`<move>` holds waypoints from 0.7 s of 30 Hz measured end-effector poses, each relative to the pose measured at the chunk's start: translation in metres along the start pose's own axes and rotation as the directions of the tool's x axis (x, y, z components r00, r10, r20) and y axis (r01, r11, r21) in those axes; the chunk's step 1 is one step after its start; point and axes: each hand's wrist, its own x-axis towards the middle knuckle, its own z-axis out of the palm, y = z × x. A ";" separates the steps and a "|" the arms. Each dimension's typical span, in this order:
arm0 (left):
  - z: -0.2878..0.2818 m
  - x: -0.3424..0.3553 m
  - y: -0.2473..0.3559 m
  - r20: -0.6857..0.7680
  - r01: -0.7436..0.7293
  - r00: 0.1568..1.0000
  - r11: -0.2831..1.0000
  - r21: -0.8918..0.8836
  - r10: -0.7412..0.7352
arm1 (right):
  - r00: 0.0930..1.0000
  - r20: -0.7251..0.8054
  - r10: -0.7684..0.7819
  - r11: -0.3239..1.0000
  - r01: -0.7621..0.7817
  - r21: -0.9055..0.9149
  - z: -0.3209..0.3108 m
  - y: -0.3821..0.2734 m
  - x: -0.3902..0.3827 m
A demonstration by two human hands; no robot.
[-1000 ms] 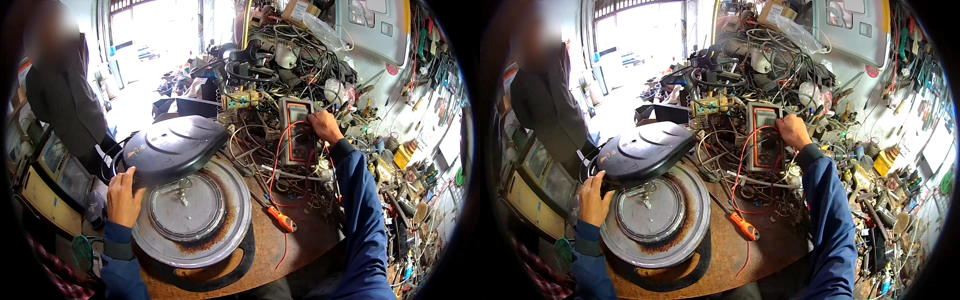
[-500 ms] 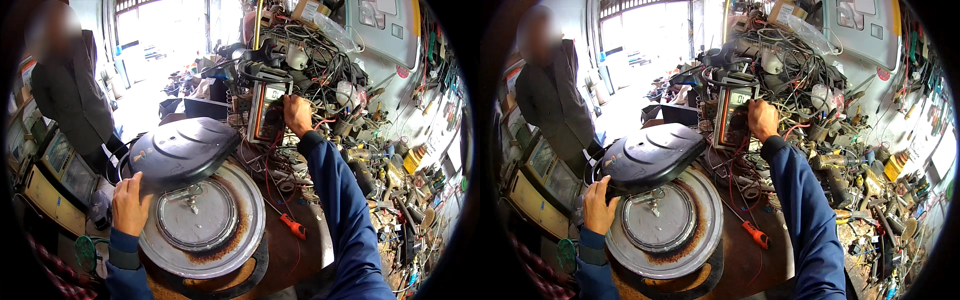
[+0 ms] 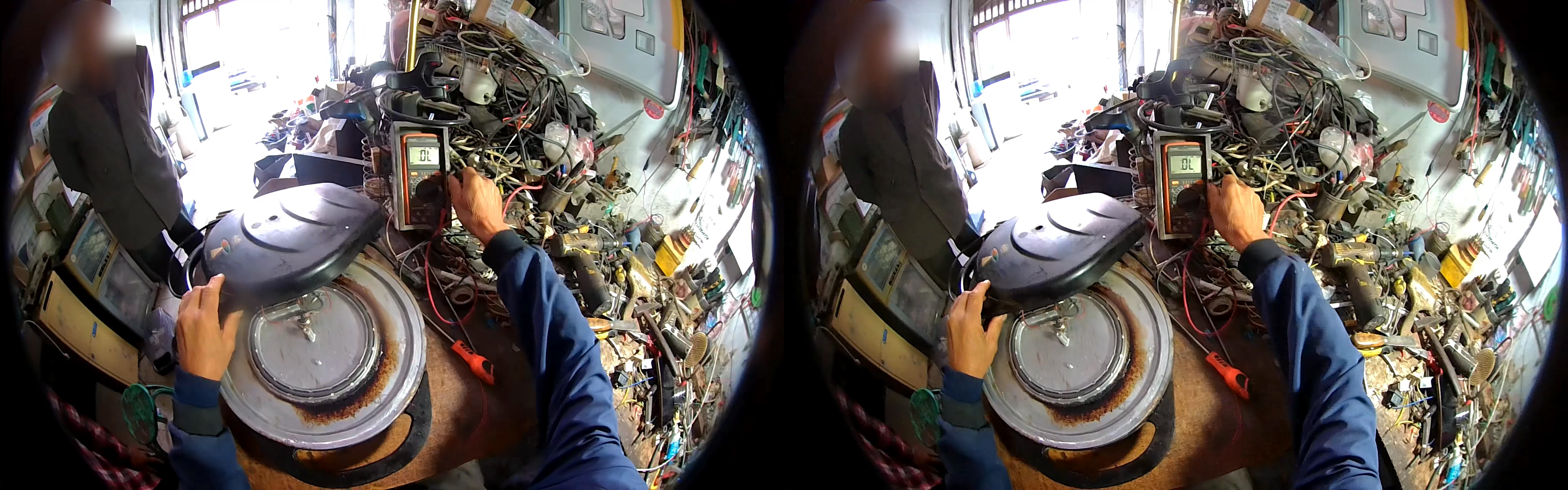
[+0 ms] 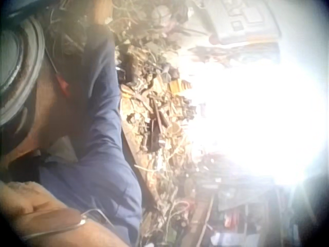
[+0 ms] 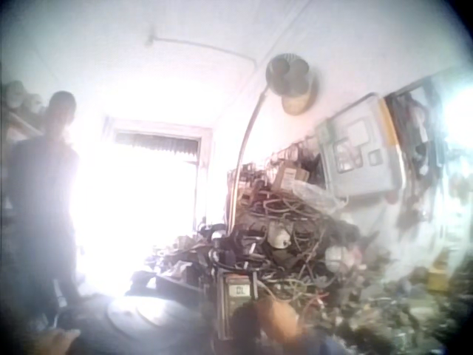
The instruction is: The person uses a multimeter to test electrical continuity on a circular heating element. They then use pliers to strip the insulation from a wire and a screwdriver to adjust a connection point on the element.
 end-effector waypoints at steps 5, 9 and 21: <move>-0.001 0.002 -0.001 -0.004 -0.002 1.000 1.000 0.004 0.002 | 0.960 0.047 -0.277 0.960 0.274 0.063 -0.011 -0.008 -0.050; 0.006 0.003 0.002 -0.014 -0.015 1.000 1.000 -0.010 0.015 | 0.879 0.188 -0.439 0.899 0.427 0.100 -0.029 -0.016 -0.085; 0.008 0.001 -0.008 -0.051 -0.073 0.996 0.997 -0.006 0.073 | 0.870 0.463 -0.167 0.982 0.102 0.162 -0.158 -0.024 -0.109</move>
